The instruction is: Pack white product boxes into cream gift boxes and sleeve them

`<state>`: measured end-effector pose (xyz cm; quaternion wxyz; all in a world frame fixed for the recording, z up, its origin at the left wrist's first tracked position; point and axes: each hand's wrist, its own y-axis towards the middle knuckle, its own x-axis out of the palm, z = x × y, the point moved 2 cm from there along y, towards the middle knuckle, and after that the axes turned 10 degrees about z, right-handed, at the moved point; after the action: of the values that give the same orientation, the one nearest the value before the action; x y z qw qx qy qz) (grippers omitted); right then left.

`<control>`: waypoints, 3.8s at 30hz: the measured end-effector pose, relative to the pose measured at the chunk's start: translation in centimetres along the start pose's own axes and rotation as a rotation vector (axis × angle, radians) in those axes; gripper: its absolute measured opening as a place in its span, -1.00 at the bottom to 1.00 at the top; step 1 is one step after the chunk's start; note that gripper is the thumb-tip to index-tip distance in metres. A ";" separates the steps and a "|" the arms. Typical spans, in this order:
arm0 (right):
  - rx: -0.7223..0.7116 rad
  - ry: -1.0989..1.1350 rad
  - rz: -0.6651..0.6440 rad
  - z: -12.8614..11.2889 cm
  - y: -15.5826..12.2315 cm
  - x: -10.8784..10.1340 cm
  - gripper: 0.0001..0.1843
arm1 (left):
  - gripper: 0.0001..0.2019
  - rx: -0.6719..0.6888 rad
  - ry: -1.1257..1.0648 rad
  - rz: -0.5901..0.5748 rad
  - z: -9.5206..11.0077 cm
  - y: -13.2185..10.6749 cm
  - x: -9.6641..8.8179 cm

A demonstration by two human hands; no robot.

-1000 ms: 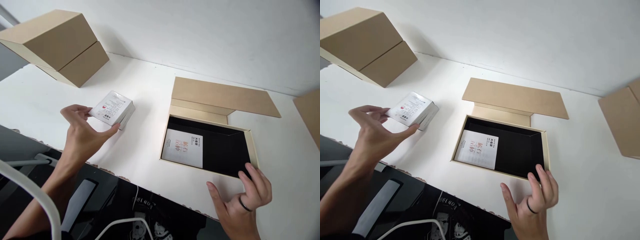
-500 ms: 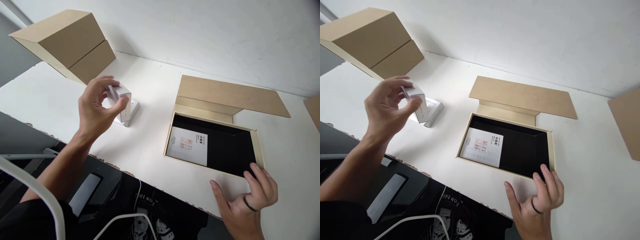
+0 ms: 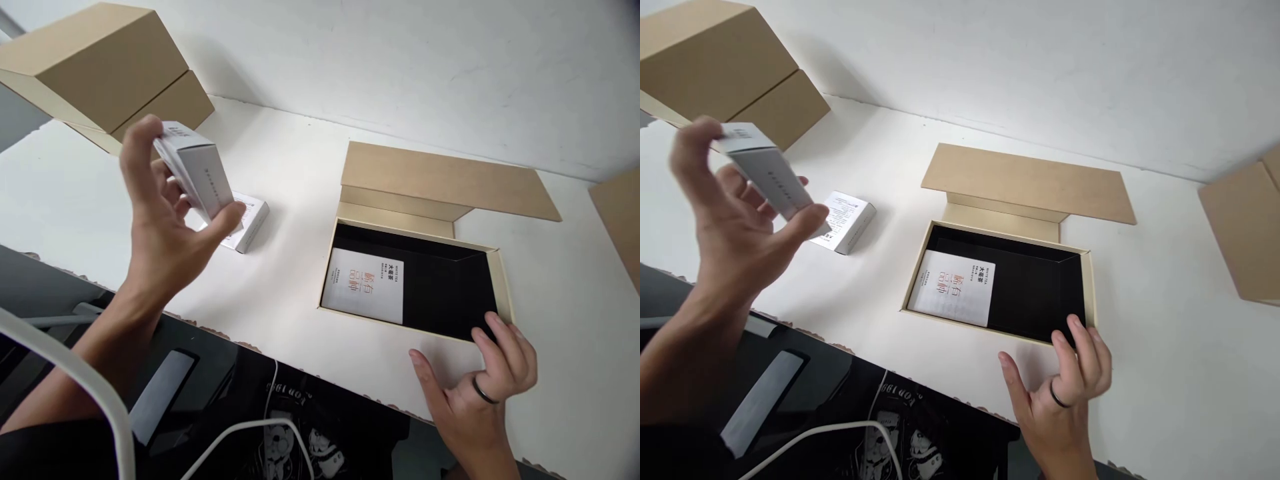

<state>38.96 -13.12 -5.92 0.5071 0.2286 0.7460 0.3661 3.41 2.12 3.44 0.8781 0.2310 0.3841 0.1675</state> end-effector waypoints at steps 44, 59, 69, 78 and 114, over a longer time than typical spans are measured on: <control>0.137 0.081 -0.062 -0.7 0.8 -0.1 -0.19 | -0.69 0.696 0.121 -1.006 17.5 1.1 11.1; 0.160 0.130 -0.051 -0.6 0.5 -0.1 -0.03 | -0.61 0.668 -0.070 -0.978 17.7 -1.8 12.8; 0.138 0.105 -0.055 -0.6 0.5 -0.2 -0.10 | -0.32 0.818 0.181 -1.094 17.6 -2.2 12.5; 0.145 0.089 -0.058 -0.8 0.7 -0.2 -0.08 | -0.43 0.791 0.232 -1.071 17.0 -1.7 11.4; 0.094 0.099 -0.045 -0.3 0.6 -0.4 0.04 | -0.52 0.108 0.398 -0.194 5.2 0.8 3.7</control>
<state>38.81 -13.17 -5.16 0.4665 0.2167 0.7915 0.3301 9.64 3.13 4.74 0.7834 0.2021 0.5785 0.1036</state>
